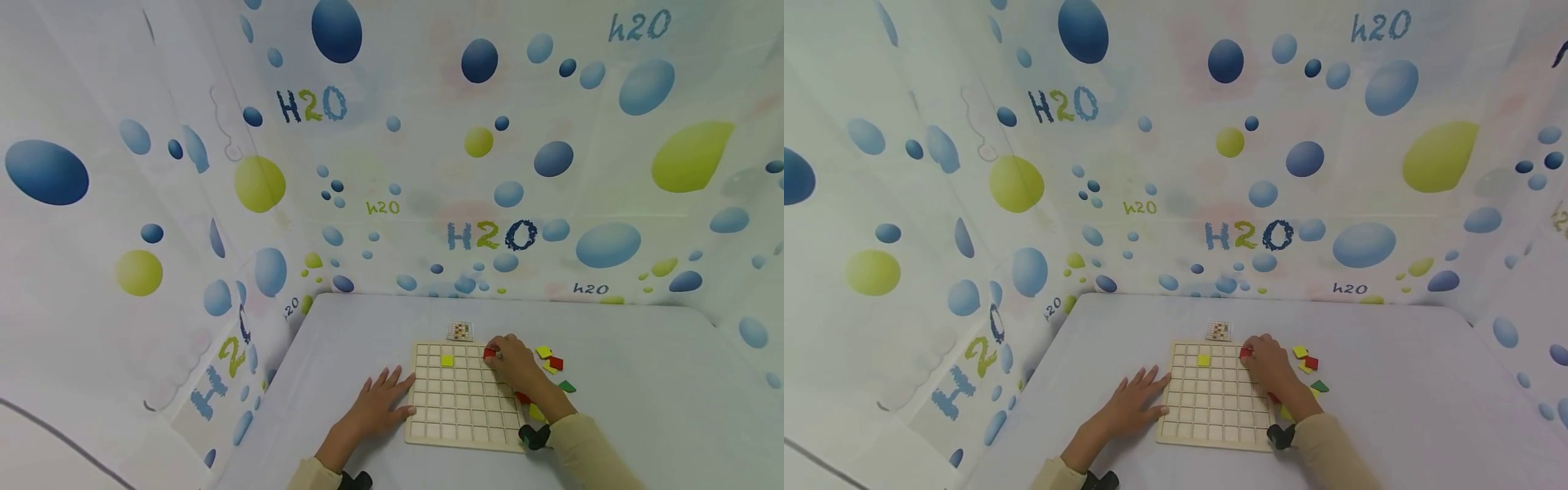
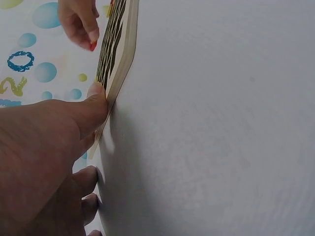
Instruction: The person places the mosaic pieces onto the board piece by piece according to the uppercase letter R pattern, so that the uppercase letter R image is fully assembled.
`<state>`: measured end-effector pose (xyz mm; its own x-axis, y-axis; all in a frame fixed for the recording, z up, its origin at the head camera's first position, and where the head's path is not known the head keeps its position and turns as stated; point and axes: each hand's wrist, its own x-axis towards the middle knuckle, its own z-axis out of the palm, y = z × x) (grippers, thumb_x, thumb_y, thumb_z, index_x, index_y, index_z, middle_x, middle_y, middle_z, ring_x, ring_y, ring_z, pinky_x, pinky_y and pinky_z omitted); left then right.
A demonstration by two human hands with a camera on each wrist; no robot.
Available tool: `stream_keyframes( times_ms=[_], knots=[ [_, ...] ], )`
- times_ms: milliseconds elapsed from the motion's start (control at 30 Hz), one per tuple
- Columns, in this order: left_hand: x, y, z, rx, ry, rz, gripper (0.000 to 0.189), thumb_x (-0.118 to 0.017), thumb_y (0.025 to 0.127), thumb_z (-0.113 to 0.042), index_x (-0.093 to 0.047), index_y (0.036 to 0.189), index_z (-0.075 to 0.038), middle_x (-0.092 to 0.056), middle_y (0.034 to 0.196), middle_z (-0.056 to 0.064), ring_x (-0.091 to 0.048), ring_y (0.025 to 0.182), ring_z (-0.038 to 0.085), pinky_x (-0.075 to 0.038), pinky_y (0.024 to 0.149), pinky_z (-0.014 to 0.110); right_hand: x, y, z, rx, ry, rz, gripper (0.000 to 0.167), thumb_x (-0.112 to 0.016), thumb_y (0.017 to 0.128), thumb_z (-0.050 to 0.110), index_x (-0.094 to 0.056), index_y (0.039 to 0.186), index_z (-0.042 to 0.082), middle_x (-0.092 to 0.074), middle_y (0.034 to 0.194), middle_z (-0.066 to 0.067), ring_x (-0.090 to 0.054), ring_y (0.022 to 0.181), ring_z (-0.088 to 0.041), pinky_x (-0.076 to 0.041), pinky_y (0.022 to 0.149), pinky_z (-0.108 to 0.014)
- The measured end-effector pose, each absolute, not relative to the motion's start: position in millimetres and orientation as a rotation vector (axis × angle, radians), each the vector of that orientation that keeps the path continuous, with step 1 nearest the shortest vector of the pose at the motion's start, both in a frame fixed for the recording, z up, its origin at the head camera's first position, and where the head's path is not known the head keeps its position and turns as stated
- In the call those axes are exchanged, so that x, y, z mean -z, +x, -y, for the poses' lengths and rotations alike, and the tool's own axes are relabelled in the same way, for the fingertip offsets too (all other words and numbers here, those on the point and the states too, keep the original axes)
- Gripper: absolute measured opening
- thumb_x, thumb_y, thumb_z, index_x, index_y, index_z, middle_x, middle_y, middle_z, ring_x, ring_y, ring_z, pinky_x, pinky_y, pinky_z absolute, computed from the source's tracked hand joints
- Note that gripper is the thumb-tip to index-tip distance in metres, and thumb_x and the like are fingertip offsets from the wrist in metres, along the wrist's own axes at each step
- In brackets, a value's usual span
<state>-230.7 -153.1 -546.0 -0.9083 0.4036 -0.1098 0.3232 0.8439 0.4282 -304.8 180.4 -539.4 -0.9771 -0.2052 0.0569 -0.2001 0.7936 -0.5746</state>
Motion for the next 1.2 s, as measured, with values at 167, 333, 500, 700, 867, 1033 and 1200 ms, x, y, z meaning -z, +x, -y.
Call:
stream_keyframes(
  times_ms=[167, 333, 500, 700, 867, 1033, 1200],
  knots=[
    [547, -230, 155, -0.608, 0.575, -2.83, 0.071, -0.061, 0.104, -0.054, -0.041, 0.164, -0.023, -0.031, 0.172, 0.016, -0.025, 0.159, 0.045, -0.019, 0.123, 0.072, 548, -312, -155, 0.988, -0.403, -2.955, 0.023, -0.076, 0.098, 0.017, -0.068, 0.116, 0.005, -0.064, 0.107, -0.011, -0.066, 0.099, -0.028, -0.048, 0.087, -0.054],
    [547, -229, 154, -0.595, 0.569, -2.835, 0.07, -0.061, 0.104, -0.054, -0.042, 0.164, -0.023, -0.032, 0.172, 0.016, -0.026, 0.159, 0.045, -0.02, 0.124, 0.071, 557, -313, -144, 1.028, -0.465, -2.941, 0.015, -0.079, 0.097, 0.017, -0.069, 0.107, 0.01, -0.064, 0.1, -0.004, -0.065, 0.095, -0.023, -0.047, 0.088, -0.056],
    [543, -227, 152, -0.591, 0.558, -2.841, 0.07, -0.062, 0.103, -0.052, -0.043, 0.163, -0.023, -0.033, 0.171, 0.015, -0.026, 0.159, 0.044, -0.02, 0.124, 0.07, 560, -311, -138, 1.044, -0.554, -2.949, 0.01, -0.079, 0.096, 0.018, -0.072, 0.102, 0.014, -0.065, 0.098, 0.0, -0.061, 0.09, -0.017, -0.049, 0.087, -0.054],
    [545, -227, 153, -0.576, 0.565, -2.852, 0.07, -0.062, 0.103, -0.054, -0.042, 0.163, -0.024, -0.033, 0.172, 0.014, -0.027, 0.159, 0.043, -0.021, 0.124, 0.07, 558, -310, -137, 1.066, -0.619, -2.914, 0.005, -0.078, 0.097, 0.015, -0.074, 0.097, 0.017, -0.065, 0.1, 0.001, -0.061, 0.094, -0.019, -0.053, 0.087, -0.049],
    [544, -227, 152, -0.588, 0.566, -2.85, 0.07, -0.062, 0.103, -0.052, -0.043, 0.163, -0.023, -0.033, 0.171, 0.015, -0.026, 0.159, 0.044, -0.02, 0.124, 0.07, 555, -307, -137, 1.06, -0.653, -2.907, 0.005, -0.078, 0.096, 0.012, -0.074, 0.098, 0.015, -0.066, 0.105, -0.001, -0.061, 0.099, -0.024, -0.054, 0.088, -0.05],
    [546, -229, 153, -0.58, 0.569, -2.846, 0.07, -0.062, 0.103, -0.053, -0.042, 0.164, -0.024, -0.032, 0.172, 0.014, -0.026, 0.159, 0.043, -0.02, 0.124, 0.07, 555, -308, -143, 1.093, -0.614, -2.892, 0.005, -0.076, 0.099, 0.014, -0.074, 0.104, 0.013, -0.065, 0.109, -0.004, -0.063, 0.1, -0.024, -0.055, 0.09, -0.05],
    [549, -230, 155, -0.571, 0.569, -2.843, 0.07, -0.06, 0.104, -0.055, -0.041, 0.164, -0.024, -0.032, 0.172, 0.014, -0.025, 0.159, 0.043, -0.02, 0.124, 0.07, 552, -312, -163, 1.168, -0.493, -2.891, 0.017, -0.072, 0.102, 0.017, -0.072, 0.114, 0.006, -0.064, 0.112, -0.01, -0.062, 0.097, -0.024, -0.056, 0.089, -0.049]
  ],
)
